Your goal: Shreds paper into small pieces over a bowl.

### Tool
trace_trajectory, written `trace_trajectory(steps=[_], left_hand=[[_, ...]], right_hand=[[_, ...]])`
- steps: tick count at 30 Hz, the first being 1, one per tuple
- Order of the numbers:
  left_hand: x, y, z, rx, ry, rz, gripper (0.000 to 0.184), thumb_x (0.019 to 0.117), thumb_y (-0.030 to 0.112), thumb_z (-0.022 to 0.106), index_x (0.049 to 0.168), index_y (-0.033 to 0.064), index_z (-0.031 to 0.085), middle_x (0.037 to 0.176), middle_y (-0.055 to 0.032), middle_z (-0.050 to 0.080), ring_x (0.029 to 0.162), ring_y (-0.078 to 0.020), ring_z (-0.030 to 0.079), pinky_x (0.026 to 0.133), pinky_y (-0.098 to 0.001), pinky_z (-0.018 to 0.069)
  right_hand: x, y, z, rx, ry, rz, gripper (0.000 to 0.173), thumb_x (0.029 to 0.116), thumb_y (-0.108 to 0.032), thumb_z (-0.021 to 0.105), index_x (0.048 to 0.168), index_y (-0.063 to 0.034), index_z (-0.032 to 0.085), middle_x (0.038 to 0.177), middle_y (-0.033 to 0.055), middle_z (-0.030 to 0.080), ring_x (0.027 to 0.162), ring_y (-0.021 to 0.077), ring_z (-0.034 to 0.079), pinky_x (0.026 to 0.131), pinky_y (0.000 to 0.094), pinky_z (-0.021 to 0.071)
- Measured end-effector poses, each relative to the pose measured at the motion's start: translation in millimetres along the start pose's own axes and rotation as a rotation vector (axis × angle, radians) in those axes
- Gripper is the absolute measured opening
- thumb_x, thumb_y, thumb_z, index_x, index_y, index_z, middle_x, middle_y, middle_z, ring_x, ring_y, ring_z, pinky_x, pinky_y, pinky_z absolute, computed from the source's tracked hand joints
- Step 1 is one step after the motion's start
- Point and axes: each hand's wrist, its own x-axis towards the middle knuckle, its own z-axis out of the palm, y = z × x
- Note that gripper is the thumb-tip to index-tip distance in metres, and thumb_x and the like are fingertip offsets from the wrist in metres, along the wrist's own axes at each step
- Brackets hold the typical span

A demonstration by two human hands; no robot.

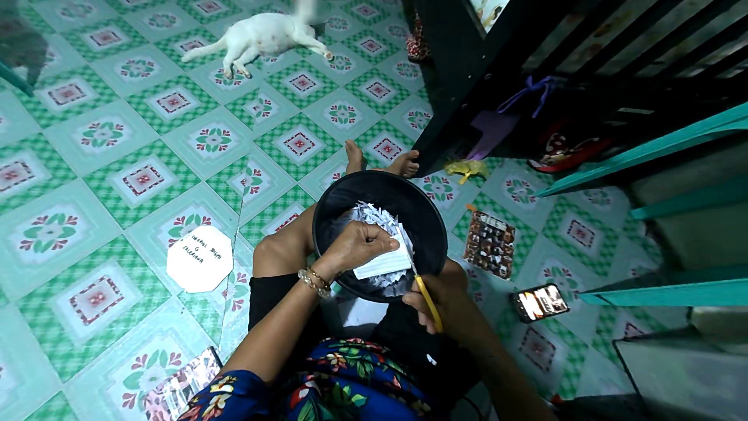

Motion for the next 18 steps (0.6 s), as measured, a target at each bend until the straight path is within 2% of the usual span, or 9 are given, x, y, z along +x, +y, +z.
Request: trace_trajectory(steps=[5,13,18], left_hand=[[-1.1,-4.3,0.8,-0.028,0.135,0.116,0.018,0.098,0.005,0.065,0.081,0.0018,0.068,0.062,0.0052,0.057,0.053,0.0039,0.048,0.051,-0.013,0.0413],[-0.8,-8.2,3.6,0.01,0.239,0.283,0.011,0.0963,0.003,0.066,0.088,-0.0013,0.072,0.072,0.0037,0.066,0.061,0.0061,0.055,0.059,-0.0116,0.0473],[-3.6,-9.8,0.6,0.005,0.307,0.284,0.014,0.099,0.009,0.065,0.088,0.003,0.072,0.071,0.0034,0.064,0.057,0.0033,0.053,0.054,-0.0127,0.0452]], right_hand=[[-12.4,-3.6,-12.9,0.032,-0.102,0.091,0.037,0.0969,-0.03,0.065,0.106,0.0055,0.06,0.072,-0.004,0.06,0.058,-0.0022,0.057,0.056,0.0152,0.05],[-22.8,-3.0,-21.2,0.019,-0.146,0.125,0.047,0.0936,-0.038,0.068,0.111,0.0046,0.06,0.076,-0.0047,0.061,0.061,-0.0024,0.058,0.058,0.0151,0.0505],[-27.5,-4.0,-24.7,-0.079,-0.159,0.16,0.054,0.0944,-0.04,0.068,0.118,0.0077,0.06,0.081,0.0043,0.064,0.065,0.0056,0.061,0.063,0.0228,0.0532]])
